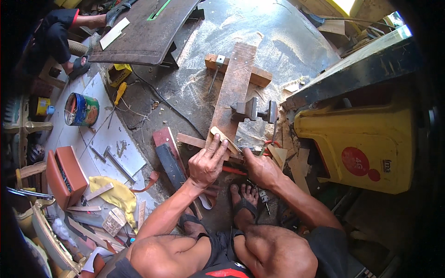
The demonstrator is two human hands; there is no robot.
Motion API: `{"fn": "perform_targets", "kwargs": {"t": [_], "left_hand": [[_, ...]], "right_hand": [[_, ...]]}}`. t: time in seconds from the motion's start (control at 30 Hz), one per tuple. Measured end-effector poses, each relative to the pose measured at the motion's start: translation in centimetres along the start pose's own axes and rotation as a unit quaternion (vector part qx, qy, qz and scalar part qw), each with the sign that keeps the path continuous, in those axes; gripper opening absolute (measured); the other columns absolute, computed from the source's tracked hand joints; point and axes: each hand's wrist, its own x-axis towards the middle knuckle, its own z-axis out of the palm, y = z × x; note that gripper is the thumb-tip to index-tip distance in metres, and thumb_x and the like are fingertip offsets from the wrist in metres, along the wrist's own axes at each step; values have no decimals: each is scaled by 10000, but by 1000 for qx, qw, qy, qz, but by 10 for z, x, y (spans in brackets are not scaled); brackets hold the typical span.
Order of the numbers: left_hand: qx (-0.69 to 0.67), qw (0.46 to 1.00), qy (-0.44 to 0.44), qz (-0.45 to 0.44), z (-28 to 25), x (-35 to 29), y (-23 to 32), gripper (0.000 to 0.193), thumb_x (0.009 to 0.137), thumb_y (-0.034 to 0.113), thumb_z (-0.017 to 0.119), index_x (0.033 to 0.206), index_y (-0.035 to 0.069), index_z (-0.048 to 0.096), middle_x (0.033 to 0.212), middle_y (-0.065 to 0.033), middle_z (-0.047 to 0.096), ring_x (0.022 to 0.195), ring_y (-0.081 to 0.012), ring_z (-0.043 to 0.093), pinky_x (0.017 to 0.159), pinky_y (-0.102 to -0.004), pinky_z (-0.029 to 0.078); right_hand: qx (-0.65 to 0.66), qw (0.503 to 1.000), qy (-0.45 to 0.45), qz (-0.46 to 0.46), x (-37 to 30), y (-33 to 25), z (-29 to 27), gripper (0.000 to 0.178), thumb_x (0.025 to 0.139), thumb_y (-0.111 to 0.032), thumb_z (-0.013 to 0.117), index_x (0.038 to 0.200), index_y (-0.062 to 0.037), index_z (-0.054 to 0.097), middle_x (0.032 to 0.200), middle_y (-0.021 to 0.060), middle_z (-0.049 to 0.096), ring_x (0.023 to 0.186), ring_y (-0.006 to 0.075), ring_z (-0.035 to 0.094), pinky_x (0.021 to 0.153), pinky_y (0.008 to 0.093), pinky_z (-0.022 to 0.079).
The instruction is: The person holds a small wood block and uses a metal blade to shave and shape the edges.
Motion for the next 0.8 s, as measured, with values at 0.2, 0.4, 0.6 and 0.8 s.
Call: {"fn": "perform_targets", "kwargs": {"t": [0.2, 0.4, 0.6, 0.8], "left_hand": [[-24, 1000, -7, -13, -1, -2, -1, 503, 828, 102, 721, 1324, 166, 673, 1436, -137, 576, 724, -257, 701, 622, -340, 569], [-46, 999, -20, -9, -2, -4, -4, 476, 845, 121, 716, 1319, 122, 670, 1436, -163, 569, 815, -282, 734, 638, -337, 567], [-28, 1000, 8, 11, 4, -4, -9, 423, 889, 200, 689, 1309, 147, 681, 1418, -154, 590, 693, -216, 686, 587, -317, 548], [-29, 999, 40, 21, 8, 1, -10, 433, 858, 185, 699, 1289, 140, 690, 1394, -137, 611, 661, -209, 678, 608, -325, 569]], "right_hand": [[-30, 999, -27, -12, 4, 0, -7, 300, 902, -35, 485, 1187, -14, 393, 788, 311, 670, 750, 493, 681, 641, 576, 540], [-84, 996, -8, 34, 0, -21, 8, 353, 907, -32, 483, 1253, -17, 414, 783, 302, 686, 667, 439, 708, 573, 552, 575], [-274, 955, 74, 80, -2, -34, 36, 388, 936, -87, 524, 1298, -17, 404, 769, 188, 665, 632, 339, 728, 496, 441, 583], [-163, 980, 99, 63, 0, -17, 34, 334, 934, -136, 584, 1223, -28, 457, 728, 241, 665, 642, 404, 704, 535, 499, 561]]}}
